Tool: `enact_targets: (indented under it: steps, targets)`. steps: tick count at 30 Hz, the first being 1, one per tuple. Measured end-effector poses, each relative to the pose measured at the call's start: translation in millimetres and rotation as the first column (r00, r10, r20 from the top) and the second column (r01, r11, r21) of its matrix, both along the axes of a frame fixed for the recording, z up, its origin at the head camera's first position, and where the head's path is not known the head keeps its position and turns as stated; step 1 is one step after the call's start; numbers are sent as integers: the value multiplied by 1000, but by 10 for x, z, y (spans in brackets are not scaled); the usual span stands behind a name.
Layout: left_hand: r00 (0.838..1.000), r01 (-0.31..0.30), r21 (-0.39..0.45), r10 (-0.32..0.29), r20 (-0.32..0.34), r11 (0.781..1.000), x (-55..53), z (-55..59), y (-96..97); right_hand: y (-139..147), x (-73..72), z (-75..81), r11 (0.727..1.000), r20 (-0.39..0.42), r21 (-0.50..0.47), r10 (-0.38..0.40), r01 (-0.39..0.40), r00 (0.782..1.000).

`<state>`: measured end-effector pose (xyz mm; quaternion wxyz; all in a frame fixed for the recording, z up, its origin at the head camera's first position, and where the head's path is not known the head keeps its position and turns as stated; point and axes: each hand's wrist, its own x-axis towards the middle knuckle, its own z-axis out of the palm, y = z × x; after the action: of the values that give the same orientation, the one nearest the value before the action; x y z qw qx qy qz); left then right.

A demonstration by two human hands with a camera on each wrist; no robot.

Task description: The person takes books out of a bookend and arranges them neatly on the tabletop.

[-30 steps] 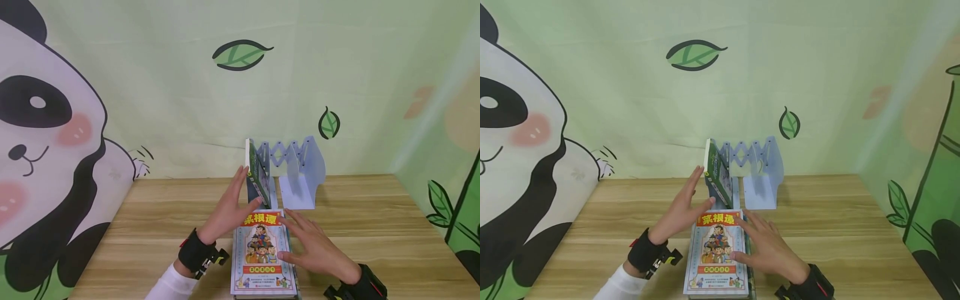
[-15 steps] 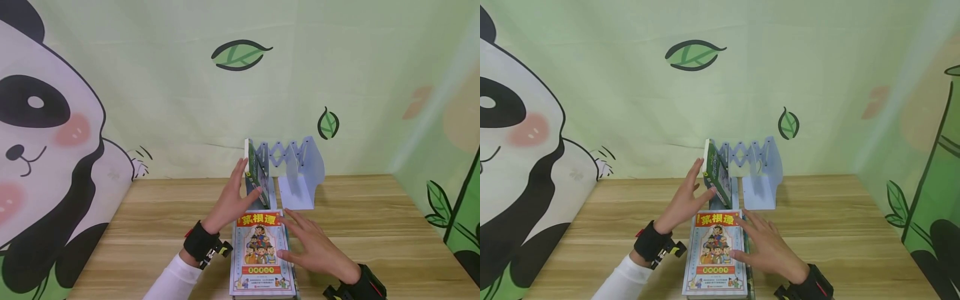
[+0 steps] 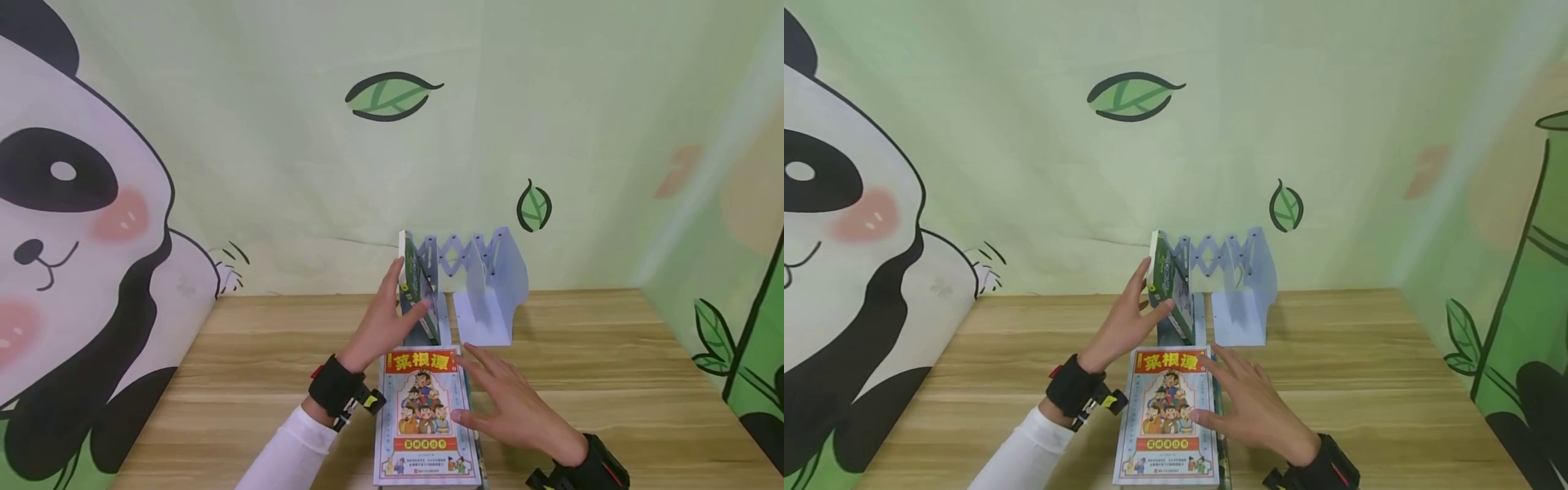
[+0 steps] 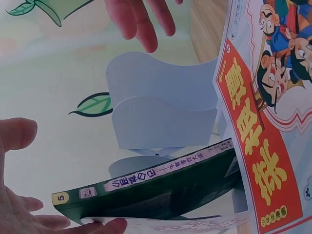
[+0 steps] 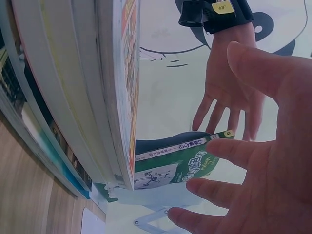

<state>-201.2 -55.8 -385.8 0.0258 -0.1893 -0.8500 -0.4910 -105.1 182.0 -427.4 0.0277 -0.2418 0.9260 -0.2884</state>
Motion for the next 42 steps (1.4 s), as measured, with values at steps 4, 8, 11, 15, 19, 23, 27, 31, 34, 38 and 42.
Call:
enact_targets:
  steps: [4, 8, 11, 15, 19, 23, 27, 31, 34, 38, 42]
  targets:
    - [1000, -9, 5, 9, 25, 1000, -21, -8, 21, 12, 8, 10, 1000, -5, -3, 1, -1, 1000]
    - [999, -21, 26, 20, 35, 999, -31, -8, 28, 23, 11, 12, 1000, -26, -6, -3, 3, 1000]
    - [999, -33, 35, 31, 35, 999, -39, -10, 28, 31, 12, 9, 1000, -48, -8, -7, 6, 999]
    - [997, -58, 23, 57, 46, 998, -62, -20, 18, 38, 15, 7, 1000, -66, -15, -12, 11, 998]
    - [996, -82, 10, 82, 46, 997, -86, -29, 7, 41, 19, 6, 1000, -66, -23, -17, 15, 998]
    - [993, -118, -13, 118, 25, 993, -108, -38, 2, 45, 18, 6, 999, -70, -27, -20, 19, 997]
    - [990, -140, -27, 141, 10, 990, -128, -41, 4, 57, 13, 9, 1000, -85, -24, -22, 20, 996]
    - [991, -132, -22, 132, -10, 991, -144, -42, 13, 69, 10, 9, 1000, -93, -21, -25, 23, 995]
    - [991, -130, -32, 129, -38, 991, -160, -44, 22, 74, 6, 10, 1000, -101, -19, -26, 24, 995]
    - [987, -148, -58, 144, -65, 987, -171, -48, 35, 84, 0, 7, 1000, -118, -13, -23, 22, 993]
    - [990, -140, -54, 139, -37, 989, -168, -46, 49, 97, -4, 4, 1000, -115, -10, -20, 18, 993]
